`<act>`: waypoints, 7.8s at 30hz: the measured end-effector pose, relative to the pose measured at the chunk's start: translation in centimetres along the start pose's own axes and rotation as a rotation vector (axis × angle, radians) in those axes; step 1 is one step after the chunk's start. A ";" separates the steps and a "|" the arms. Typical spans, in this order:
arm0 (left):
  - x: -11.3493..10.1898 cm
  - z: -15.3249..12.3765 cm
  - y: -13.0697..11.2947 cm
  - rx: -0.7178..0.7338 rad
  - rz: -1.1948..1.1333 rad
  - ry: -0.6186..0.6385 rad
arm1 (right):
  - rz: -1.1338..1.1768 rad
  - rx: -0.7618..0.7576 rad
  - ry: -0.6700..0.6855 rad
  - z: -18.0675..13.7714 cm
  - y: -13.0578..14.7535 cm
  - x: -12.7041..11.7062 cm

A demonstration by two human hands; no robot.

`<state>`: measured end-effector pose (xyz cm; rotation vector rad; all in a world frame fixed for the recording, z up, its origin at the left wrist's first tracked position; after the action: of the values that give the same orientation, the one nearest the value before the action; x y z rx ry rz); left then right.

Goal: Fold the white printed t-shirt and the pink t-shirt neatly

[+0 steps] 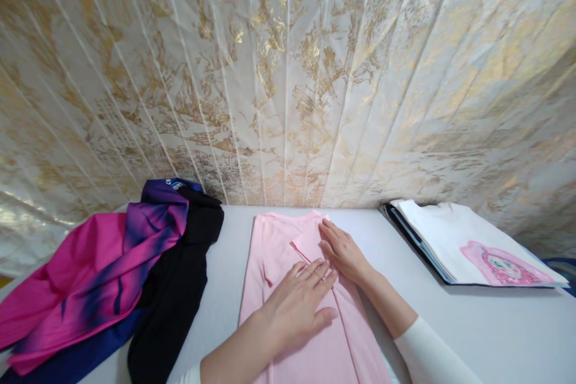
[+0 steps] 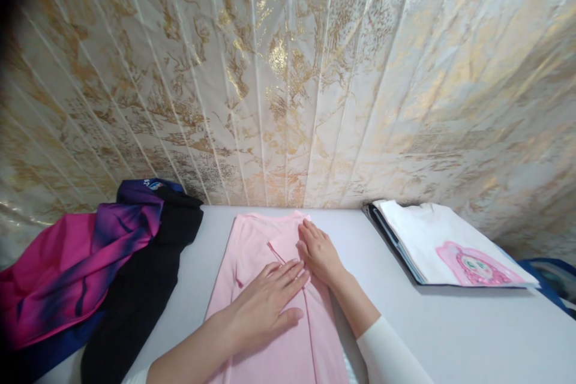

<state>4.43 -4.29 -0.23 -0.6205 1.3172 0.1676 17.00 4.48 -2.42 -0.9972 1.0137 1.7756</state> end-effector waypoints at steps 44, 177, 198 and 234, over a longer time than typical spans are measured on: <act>-3.5 3.6 1.4 -0.166 0.056 -0.309 | 0.187 -0.001 -0.094 -8.4 5.3 -6.2; -4.7 2.8 6.3 -0.052 0.113 -0.214 | -0.234 -0.056 -0.037 -5.7 8.3 -4.6; -1.5 0.9 -0.1 -0.128 0.149 -0.116 | 0.200 0.025 0.029 -5.3 6.8 -5.5; 0.6 -0.6 -2.0 -0.176 0.046 -0.008 | 0.228 -0.332 0.169 5.0 7.6 -1.1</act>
<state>4.98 -6.35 -0.24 -0.7375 1.3183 0.3262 9.25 6.24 2.15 -1.2966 0.9854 2.1244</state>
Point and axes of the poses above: each hand's wrist, its own z-axis towards the middle knuckle, its own x-axis out of the palm, y = z × x, the point moved 8 cm from there along z, towards the middle knuckle
